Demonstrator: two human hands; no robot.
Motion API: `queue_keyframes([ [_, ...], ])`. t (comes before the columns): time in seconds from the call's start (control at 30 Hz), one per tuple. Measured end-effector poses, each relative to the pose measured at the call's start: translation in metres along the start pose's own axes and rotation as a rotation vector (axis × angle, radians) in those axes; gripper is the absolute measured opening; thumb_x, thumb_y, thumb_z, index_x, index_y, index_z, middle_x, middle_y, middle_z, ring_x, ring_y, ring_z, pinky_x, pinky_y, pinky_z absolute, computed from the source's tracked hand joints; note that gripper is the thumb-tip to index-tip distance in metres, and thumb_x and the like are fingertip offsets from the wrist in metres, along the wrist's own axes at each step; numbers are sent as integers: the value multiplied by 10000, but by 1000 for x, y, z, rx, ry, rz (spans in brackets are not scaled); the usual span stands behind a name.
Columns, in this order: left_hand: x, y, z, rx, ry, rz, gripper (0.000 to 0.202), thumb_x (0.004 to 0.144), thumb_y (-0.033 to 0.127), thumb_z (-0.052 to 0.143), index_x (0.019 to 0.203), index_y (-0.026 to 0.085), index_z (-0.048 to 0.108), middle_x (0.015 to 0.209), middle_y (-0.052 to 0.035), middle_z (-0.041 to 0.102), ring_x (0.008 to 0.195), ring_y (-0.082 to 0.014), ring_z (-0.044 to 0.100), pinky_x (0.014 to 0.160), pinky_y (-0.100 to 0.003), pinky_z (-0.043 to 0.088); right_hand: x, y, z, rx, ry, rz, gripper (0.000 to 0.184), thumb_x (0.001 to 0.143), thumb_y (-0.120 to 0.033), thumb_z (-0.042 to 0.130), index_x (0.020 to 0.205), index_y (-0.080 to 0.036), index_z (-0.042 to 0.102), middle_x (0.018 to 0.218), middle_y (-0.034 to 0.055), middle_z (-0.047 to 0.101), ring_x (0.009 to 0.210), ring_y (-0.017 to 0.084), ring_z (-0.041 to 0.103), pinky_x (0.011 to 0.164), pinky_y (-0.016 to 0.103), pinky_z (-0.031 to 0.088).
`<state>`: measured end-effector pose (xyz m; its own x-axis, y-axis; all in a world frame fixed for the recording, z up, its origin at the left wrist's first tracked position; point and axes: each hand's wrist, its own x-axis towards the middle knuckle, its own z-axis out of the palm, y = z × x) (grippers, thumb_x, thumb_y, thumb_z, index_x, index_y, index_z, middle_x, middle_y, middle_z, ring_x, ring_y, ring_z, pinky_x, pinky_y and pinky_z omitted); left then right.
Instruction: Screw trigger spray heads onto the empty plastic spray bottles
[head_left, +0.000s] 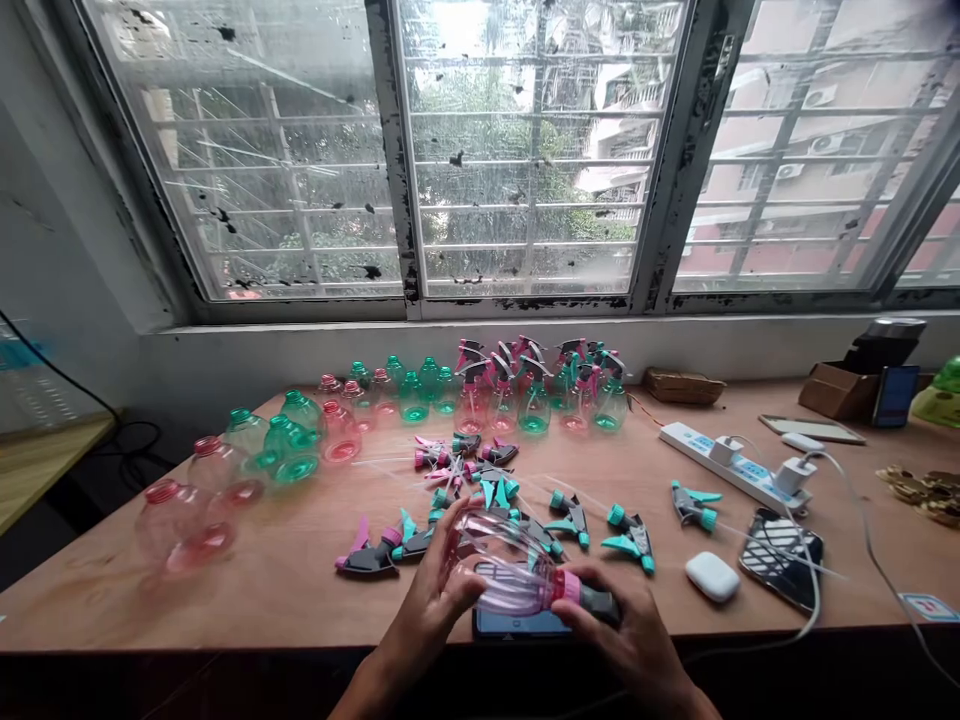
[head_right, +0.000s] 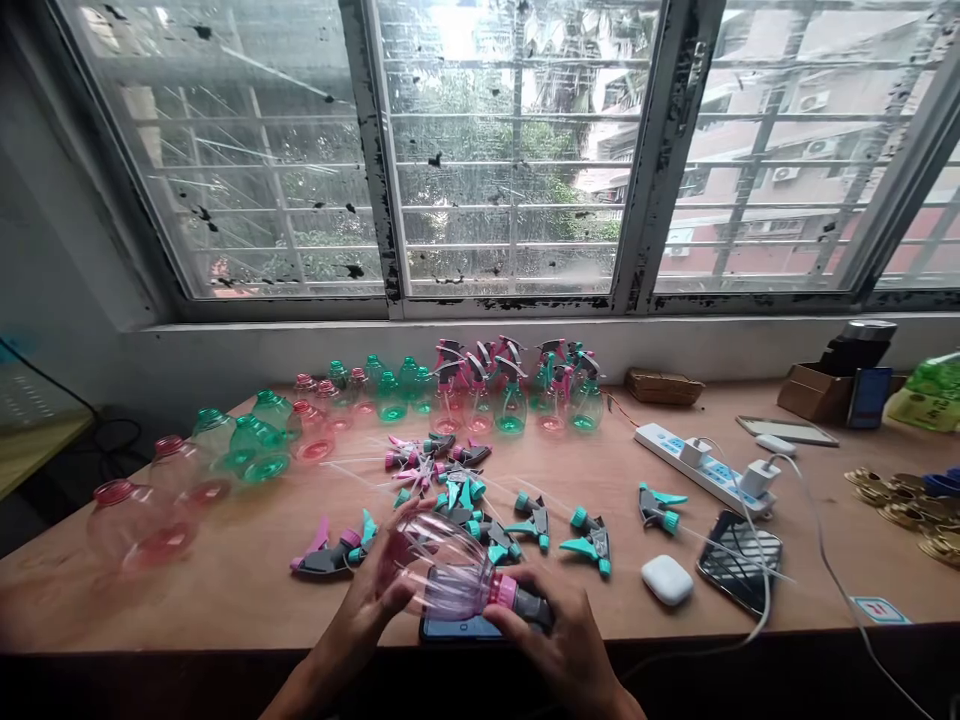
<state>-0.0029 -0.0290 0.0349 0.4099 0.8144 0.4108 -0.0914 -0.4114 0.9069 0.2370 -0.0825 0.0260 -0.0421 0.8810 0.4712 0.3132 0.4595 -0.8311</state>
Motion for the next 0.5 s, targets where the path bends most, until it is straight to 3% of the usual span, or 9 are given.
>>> queue_keyframes([
  [0.13,-6,-1,-4,201,-46,167,885,811,644,665,1532,323,264,1546,-140,353,1400,-406,401,1134,-540,396,2,-4,7,434,-252,329,487,924,-567,562,707,-162,723,658,80,749,655,235,694,688,322,528],
  [0.2,-11,0,-7,334,-39,285,891,803,624,689,1530,321,271,1503,-147,390,1396,-414,397,1141,-564,380,1,-5,10,603,-277,442,522,917,-589,553,676,-151,704,587,67,711,609,211,677,664,298,514],
  [0.3,-18,9,-10,473,-59,433,961,781,592,731,1547,328,215,1475,-164,412,1403,-430,387,1126,-581,400,-2,-6,12,674,-320,513,544,882,-619,573,662,-138,698,550,56,685,487,154,607,517,229,439],
  [0.4,-21,22,-11,596,-168,407,1133,726,584,783,1579,316,88,1526,-193,357,1433,-460,331,1126,-603,389,0,-7,1,703,-340,518,537,830,-666,607,683,-155,683,515,36,669,456,163,604,494,245,459],
  [0.5,-17,26,-11,726,-246,289,1245,722,541,807,1585,298,-56,1619,-202,195,1484,-470,195,1138,-632,339,8,-6,-31,665,-245,564,413,775,-583,734,945,-212,673,611,10,723,551,230,688,604,368,574],
])
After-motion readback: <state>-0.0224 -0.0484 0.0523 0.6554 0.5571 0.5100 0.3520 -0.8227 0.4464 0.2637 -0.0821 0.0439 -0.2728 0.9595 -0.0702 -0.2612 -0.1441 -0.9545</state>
